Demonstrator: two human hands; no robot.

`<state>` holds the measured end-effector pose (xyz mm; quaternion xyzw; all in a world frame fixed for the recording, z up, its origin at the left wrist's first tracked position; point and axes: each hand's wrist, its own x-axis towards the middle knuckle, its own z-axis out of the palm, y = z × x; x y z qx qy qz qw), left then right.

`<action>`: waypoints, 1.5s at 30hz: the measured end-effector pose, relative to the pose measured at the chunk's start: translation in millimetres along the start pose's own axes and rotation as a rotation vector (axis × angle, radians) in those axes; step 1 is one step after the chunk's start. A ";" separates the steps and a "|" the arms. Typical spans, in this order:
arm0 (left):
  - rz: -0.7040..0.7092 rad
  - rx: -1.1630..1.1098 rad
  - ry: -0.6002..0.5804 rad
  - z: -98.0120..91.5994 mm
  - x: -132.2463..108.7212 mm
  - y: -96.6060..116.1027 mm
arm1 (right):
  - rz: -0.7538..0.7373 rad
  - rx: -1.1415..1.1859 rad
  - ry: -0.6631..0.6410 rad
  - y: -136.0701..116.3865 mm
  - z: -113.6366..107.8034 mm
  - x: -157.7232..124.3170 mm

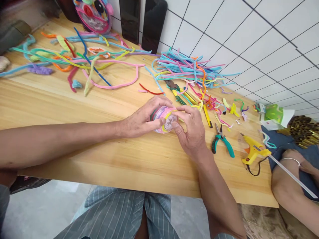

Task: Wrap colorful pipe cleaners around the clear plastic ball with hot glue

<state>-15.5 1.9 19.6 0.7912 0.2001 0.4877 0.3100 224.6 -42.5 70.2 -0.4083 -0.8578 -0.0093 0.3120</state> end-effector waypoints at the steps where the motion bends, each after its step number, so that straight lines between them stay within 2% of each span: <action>1: -0.003 0.003 -0.001 0.1 -0.1 0.5 | -0.005 -0.012 0.002 0.8 1.2 -0.5; 15: 0.086 0.069 -0.036 1.1 -5.6 -2.1 | -0.056 -0.002 0.076 1.0 11.2 -4.4; 27: 0.108 0.117 -0.044 -2.3 -8.3 -1.1 | -0.014 -0.004 0.015 -3.3 10.4 -4.2; 33: 0.103 0.181 -0.059 -4.1 -8.0 -6.3 | -0.085 0.000 0.084 -7.3 14.1 -2.7; 45: 0.184 0.165 -0.038 -3.5 -6.6 -13.1 | -0.076 0.011 0.144 -11.5 29.7 -5.1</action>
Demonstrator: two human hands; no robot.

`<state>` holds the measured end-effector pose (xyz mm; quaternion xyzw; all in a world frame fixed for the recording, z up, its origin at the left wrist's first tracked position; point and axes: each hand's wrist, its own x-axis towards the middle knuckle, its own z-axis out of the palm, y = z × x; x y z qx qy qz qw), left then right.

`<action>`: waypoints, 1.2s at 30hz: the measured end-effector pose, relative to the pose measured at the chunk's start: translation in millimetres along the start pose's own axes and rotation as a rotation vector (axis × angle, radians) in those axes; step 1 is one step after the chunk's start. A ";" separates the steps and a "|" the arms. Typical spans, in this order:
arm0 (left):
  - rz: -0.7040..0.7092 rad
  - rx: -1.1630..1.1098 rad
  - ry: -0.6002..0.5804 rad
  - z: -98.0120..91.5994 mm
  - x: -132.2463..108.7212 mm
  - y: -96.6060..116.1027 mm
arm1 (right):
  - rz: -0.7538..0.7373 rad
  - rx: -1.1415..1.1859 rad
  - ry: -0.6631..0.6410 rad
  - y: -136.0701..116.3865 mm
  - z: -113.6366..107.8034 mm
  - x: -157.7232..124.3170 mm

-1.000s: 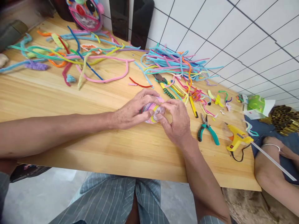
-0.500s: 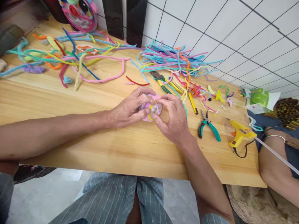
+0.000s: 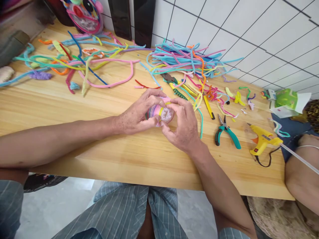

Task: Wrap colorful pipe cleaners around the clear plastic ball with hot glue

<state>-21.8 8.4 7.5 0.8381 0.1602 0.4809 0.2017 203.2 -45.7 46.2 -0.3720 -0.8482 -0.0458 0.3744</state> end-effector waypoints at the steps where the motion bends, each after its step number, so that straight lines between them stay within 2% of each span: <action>1: -0.005 0.000 -0.001 -0.3 0.2 0.6 | 0.001 0.002 0.003 0.0 0.8 -0.4; 26: -0.030 -0.084 0.008 -1.2 0.5 5.1 | -0.042 -0.037 0.036 -4.8 3.0 -0.6; 31: -0.090 -0.095 0.005 -0.2 -1.5 4.8 | -0.066 -0.093 0.019 -5.0 2.2 -1.0; 36: -0.082 -0.081 0.003 1.1 -3.2 2.9 | -0.045 -0.114 -0.027 -3.6 0.1 -3.2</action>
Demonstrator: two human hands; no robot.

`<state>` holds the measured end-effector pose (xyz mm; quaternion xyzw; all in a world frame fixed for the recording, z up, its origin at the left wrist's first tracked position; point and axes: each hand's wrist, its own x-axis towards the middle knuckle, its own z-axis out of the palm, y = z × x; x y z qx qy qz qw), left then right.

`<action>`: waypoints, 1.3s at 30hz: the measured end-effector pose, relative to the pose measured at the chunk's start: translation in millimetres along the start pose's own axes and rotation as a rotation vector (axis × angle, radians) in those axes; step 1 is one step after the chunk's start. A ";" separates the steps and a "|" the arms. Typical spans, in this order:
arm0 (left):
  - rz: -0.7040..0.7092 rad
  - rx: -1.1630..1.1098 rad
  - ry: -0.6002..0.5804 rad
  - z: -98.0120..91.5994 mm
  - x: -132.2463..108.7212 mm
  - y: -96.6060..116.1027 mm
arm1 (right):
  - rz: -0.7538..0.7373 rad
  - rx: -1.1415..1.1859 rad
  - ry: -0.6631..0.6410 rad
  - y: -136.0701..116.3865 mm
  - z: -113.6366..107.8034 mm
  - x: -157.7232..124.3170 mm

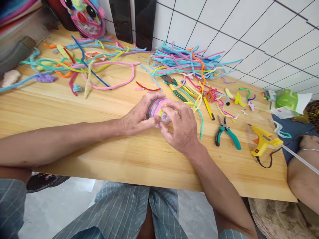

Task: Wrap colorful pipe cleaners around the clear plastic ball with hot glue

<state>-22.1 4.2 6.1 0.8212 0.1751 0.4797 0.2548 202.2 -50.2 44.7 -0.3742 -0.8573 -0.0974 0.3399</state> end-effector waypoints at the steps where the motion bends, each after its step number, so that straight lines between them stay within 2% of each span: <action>1: -0.004 0.001 -0.003 0.1 -0.1 0.2 | 0.004 -0.004 -0.012 0.3 -0.5 -0.4; 6: -0.026 -0.008 -0.007 -0.7 -0.9 3.7 | -0.002 -0.027 -0.030 0.0 -1.0 -1.2; 14: -0.015 0.001 -0.003 -1.4 -2.0 1.8 | 0.010 0.032 0.037 -1.2 5.4 -2.8; 19: -0.084 -0.005 0.006 -1.9 -2.7 3.9 | 0.005 0.008 0.015 -2.8 5.2 -2.1; 26: -0.124 -0.019 0.015 -2.7 -1.9 4.9 | 0.050 0.073 0.048 -10.5 7.2 -0.2; 39: -0.089 -0.014 0.017 -0.9 -1.0 5.8 | 0.060 0.074 0.037 -5.4 7.7 -0.5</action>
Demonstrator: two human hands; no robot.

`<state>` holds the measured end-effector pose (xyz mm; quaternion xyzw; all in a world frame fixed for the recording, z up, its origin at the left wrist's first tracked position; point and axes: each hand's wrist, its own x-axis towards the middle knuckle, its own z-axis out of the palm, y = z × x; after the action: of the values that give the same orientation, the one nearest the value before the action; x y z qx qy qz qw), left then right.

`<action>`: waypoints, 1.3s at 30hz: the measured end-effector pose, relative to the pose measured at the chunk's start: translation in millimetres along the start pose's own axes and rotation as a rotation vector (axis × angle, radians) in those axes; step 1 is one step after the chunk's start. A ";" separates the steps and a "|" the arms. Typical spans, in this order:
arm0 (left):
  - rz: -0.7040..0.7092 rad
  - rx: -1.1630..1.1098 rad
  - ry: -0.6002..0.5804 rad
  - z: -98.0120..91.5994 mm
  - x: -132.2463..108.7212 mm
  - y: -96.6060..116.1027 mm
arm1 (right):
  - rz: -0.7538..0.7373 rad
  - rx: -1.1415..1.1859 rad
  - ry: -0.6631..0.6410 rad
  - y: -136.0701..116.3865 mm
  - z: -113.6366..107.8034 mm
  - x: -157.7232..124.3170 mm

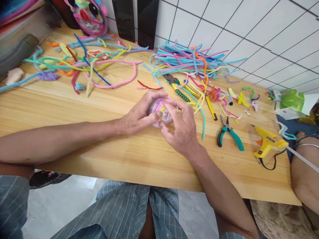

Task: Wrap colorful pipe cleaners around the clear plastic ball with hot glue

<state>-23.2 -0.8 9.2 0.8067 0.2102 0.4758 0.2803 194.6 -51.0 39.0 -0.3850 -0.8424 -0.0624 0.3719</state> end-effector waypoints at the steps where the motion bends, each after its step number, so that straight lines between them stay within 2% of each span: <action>1: -0.007 0.001 -0.002 -0.1 0.2 -0.1 | 0.004 -0.001 -0.001 0.2 -0.2 -0.2; 7: -0.029 -0.008 -0.008 -1.3 0.9 -1.3 | 0.021 0.006 0.008 -0.4 -0.2 -0.1; 20: 0.026 0.024 0.002 -0.7 2.0 -3.5 | -0.038 -0.044 0.032 -1.4 1.1 -2.1; 27: 0.024 -0.011 0.016 -0.3 0.9 -4.6 | -0.072 -0.006 0.114 -1.3 3.8 -0.6; 31: -0.022 -0.002 0.005 -1.0 1.2 -1.4 | -0.063 -0.050 0.094 -2.5 3.4 -0.3; 34: -0.030 -0.023 0.003 -1.3 0.9 0.2 | -0.117 -0.091 0.114 -2.5 2.9 -0.5; 39: -0.003 -0.074 0.008 -0.3 -1.2 -4.7 | -0.106 -0.031 0.137 -1.4 3.4 -1.2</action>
<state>-24.3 2.0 5.5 0.7936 0.1950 0.4860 0.3098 192.2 -51.4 36.1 -0.3405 -0.8329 -0.1211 0.4191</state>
